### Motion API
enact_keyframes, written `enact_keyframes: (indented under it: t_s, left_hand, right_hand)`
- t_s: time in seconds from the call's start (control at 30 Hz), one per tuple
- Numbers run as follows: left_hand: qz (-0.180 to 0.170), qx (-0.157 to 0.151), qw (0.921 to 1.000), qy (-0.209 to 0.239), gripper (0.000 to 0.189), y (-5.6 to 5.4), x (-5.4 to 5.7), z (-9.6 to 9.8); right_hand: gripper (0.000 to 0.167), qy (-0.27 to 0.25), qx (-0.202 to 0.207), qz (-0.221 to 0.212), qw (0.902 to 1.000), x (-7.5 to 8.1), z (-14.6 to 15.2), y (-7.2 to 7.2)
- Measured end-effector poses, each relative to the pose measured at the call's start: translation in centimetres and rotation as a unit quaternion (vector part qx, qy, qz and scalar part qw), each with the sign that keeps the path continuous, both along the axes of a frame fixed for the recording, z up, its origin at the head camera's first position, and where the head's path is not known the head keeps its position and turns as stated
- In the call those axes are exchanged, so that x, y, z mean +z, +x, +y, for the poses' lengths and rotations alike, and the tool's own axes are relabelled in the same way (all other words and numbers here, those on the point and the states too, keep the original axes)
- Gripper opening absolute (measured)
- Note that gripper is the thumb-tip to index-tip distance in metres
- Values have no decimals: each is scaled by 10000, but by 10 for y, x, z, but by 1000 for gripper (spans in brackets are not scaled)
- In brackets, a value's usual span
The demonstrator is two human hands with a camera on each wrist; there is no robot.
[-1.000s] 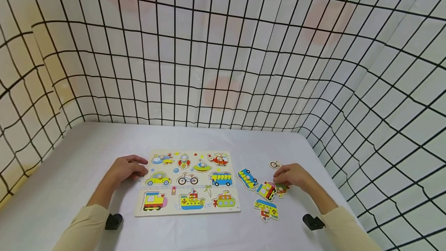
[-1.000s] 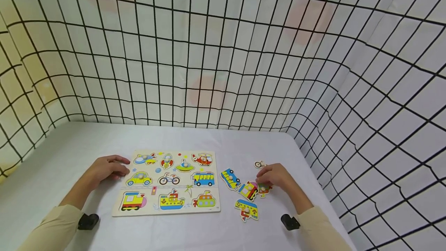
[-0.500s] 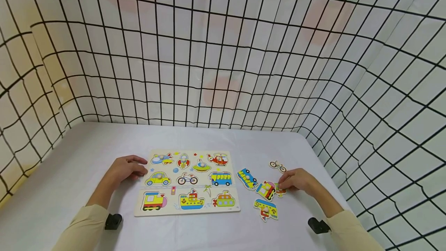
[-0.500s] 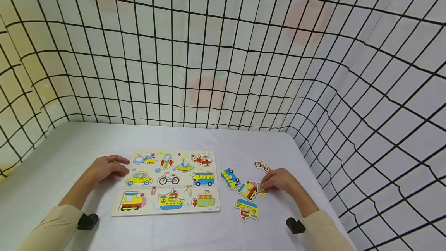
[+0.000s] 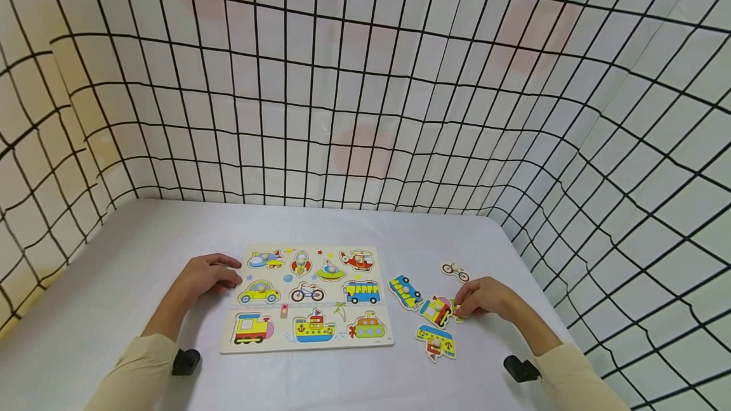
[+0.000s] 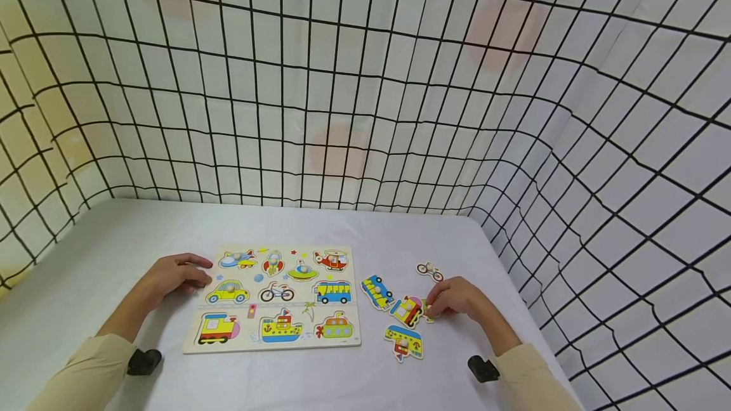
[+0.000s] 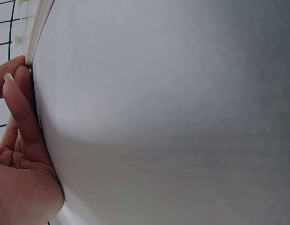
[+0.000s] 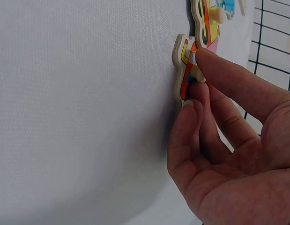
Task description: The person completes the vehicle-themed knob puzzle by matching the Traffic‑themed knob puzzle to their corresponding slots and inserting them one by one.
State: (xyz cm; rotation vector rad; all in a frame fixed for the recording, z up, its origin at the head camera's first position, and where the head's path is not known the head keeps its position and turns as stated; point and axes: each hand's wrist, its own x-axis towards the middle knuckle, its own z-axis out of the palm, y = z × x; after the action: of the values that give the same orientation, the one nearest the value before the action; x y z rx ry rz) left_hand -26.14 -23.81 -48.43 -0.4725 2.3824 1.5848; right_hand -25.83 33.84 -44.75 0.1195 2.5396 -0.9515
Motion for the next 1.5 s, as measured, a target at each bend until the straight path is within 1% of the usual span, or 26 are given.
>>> enact_keyframes:
  t_s: [0.13, 0.33, 0.47, 0.6, 0.77, 0.97, 1.07, 1.2, 1.5]
  left_hand:
    - [37, -12, 10000, -18, 45, 1, 1, -1]
    - [35, -24, 10000, 9, 45, 2, 0, -1]
    - [42, -15, 10000, 0, 45, 3, 1, -1]
    - [83, -34, 10000, -14, 46, 4, 3, 0]
    - [76, -56, 9999, -42, 47, 3, 3, -1]
    - [-14, -20, 10000, 15, 47, 0, 1, -2]
    - [-59, 46, 9999, 73, 47, -1, 0, -1]
    - [-23, 54, 9999, 82, 46, 1, -1, -1]
    - [43, -8, 10000, -3, 46, 3, 1, -1]
  right_hand:
    - [17, 24, 33, 22, 10000, 1, -1, 0]
    - [15, 264, -19, 103, 9996, 2, -1, -1]
    - [16, 279, 7, 136, 9995, 4, 5, -2]
    - [17, 297, -121, 131, 9994, 6, 14, 0]
    - [17, 280, -152, 143, 9994, 11, 22, 1]
    - [16, 260, -231, -1, 9994, 13, 23, 4]
    - [16, 229, -235, -43, 9995, 13, 23, 4]
    - [16, 240, -247, -48, 9994, 12, 22, 3]
    - [16, 287, -85, -108, 9995, 11, 17, 3]
